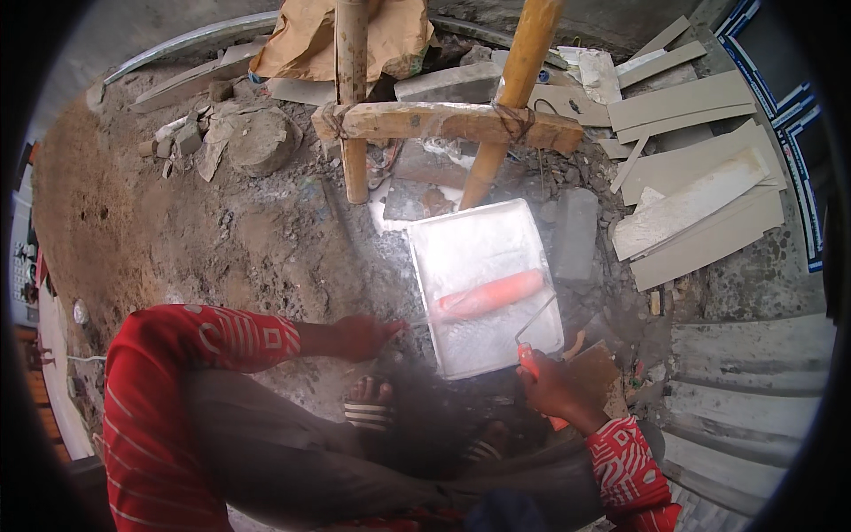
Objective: The person sits on the ground and repeatedly rolls a pink paint roller back and forth inside a white paint tray. The person holds the tray steady with one hand while manipulating the roller with the other, ensuring the roller is coated with the white substance.
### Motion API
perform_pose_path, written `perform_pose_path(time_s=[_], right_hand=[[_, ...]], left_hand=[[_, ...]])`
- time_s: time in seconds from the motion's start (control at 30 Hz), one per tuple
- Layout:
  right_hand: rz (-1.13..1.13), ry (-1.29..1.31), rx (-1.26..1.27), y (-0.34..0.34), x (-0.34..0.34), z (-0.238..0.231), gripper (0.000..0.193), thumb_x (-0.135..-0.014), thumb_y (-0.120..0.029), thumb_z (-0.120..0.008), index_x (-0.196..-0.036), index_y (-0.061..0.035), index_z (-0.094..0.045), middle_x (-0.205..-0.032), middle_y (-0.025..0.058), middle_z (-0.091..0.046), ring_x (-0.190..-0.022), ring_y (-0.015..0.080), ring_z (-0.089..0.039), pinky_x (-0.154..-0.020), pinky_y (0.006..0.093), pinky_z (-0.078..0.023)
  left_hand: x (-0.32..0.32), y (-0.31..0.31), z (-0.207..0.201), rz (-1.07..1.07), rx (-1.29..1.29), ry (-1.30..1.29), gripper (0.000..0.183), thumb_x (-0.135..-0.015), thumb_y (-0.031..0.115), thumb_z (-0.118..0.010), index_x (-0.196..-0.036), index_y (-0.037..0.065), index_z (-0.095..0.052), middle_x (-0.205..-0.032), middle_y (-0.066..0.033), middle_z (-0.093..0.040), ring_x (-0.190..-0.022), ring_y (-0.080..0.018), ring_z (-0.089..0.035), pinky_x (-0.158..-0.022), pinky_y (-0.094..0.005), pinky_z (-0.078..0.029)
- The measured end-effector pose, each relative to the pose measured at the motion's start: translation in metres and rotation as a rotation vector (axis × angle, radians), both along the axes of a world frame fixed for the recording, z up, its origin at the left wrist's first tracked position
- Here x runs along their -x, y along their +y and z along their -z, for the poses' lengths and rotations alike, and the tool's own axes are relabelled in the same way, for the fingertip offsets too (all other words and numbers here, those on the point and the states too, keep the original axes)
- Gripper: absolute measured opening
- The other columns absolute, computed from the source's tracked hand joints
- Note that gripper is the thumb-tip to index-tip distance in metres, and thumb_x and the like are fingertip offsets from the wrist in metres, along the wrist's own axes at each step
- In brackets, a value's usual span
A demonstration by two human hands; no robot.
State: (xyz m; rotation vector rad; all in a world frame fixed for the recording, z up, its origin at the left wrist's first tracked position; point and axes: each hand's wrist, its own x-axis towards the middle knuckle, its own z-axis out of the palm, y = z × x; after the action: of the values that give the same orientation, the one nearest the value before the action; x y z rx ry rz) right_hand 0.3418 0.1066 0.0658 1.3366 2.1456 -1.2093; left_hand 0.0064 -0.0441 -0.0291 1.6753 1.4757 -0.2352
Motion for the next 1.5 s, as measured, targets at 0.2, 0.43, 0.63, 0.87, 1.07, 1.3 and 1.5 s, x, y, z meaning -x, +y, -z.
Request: perform_pose_path(time_s=[0.2, 0.43, 0.63, 0.87, 1.07, 1.3, 1.5], right_hand=[[-0.059, -0.014, -0.096, 0.004, 0.007, -0.003, 0.037, -0.094, -0.028, -0.053, -0.114, 0.0025, -0.052, -0.091, 0.0320, -0.064, -0.092, 0.0505, -0.060, -0.078, 0.0551, -0.048], [-0.060, -0.009, -0.083, 0.006, 0.010, -0.004, 0.040, -0.094, -0.028, -0.053, -0.117, 0.0049, -0.049, -0.090, 0.0330, -0.064, -0.090, 0.0509, -0.061, -0.078, 0.0558, -0.048], [-0.064, -0.084, -0.044, 0.003, 0.011, -0.016, 0.043, -0.096, -0.029, -0.049, -0.124, 0.0028, -0.045, -0.090, 0.0353, -0.063, -0.090, 0.0530, -0.060, -0.078, 0.0562, -0.048], [-0.116, -0.182, -0.020, -0.002, 0.009, -0.031, 0.049, -0.097, -0.033, -0.045, -0.136, -0.0037, -0.041, -0.099, 0.0316, -0.063, -0.095, 0.0500, -0.060, -0.083, 0.0545, -0.047], [-0.149, -0.126, -0.098, -0.004, 0.001, -0.019, 0.045, -0.096, -0.027, -0.049, -0.131, 0.0016, -0.044, -0.088, 0.0332, -0.064, -0.085, 0.0519, -0.061, -0.077, 0.0576, -0.047], [-0.142, -0.123, -0.091, -0.002, 0.004, -0.020, 0.043, -0.096, -0.027, -0.049, -0.128, 0.0023, -0.045, -0.085, 0.0329, -0.064, -0.084, 0.0517, -0.061, -0.076, 0.0581, -0.047], [-0.204, -0.285, -0.031, -0.003, 0.009, -0.021, 0.042, -0.097, -0.028, -0.049, -0.124, 0.0021, -0.040, -0.086, 0.0309, -0.065, -0.085, 0.0499, -0.063, -0.075, 0.0572, -0.048]], left_hand=[[-0.003, 0.013, -0.012, -0.020, 0.057, 0.074, 0.060, -0.092, 0.017, -0.049, -0.148, 0.019, -0.029, -0.079, -0.0233, -0.065, -0.074, -0.0411, -0.067, -0.062, -0.0510, -0.053], [0.008, -0.005, 0.021, -0.060, -0.009, 0.046, 0.059, -0.095, 0.019, -0.044, -0.150, 0.020, -0.024, -0.074, -0.0244, -0.064, -0.069, -0.0412, -0.067, -0.061, -0.0523, -0.053], [0.015, -0.003, 0.028, -0.055, 0.034, 0.066, 0.051, -0.101, 0.026, -0.037, -0.150, 0.021, -0.025, -0.074, -0.0246, -0.064, -0.069, -0.0410, -0.067, -0.061, -0.0523, -0.052], [0.011, -0.005, 0.022, -0.088, 0.028, -0.035, 0.039, -0.103, 0.029, -0.034, -0.142, 0.022, -0.033, -0.070, -0.0237, -0.062, -0.067, -0.0463, -0.063, -0.064, -0.0578, -0.049], [0.007, -0.001, 0.015, -0.066, 0.034, -0.007, 0.040, -0.103, 0.030, -0.033, -0.142, 0.022, -0.033, -0.074, -0.0249, -0.063, -0.070, -0.0455, -0.064, -0.065, -0.0568, -0.050], [0.003, 0.003, 0.007, -0.059, 0.032, -0.016, 0.042, -0.103, 0.028, -0.033, -0.144, 0.021, -0.033, -0.080, -0.0247, -0.064, -0.073, -0.0433, -0.066, -0.064, -0.0544, -0.051], [0.002, -0.005, 0.013, -0.047, 0.045, -0.002, 0.045, -0.102, 0.027, -0.035, -0.147, 0.021, -0.031, -0.081, -0.0250, -0.064, -0.077, -0.0429, -0.067, -0.067, -0.0532, -0.052]])
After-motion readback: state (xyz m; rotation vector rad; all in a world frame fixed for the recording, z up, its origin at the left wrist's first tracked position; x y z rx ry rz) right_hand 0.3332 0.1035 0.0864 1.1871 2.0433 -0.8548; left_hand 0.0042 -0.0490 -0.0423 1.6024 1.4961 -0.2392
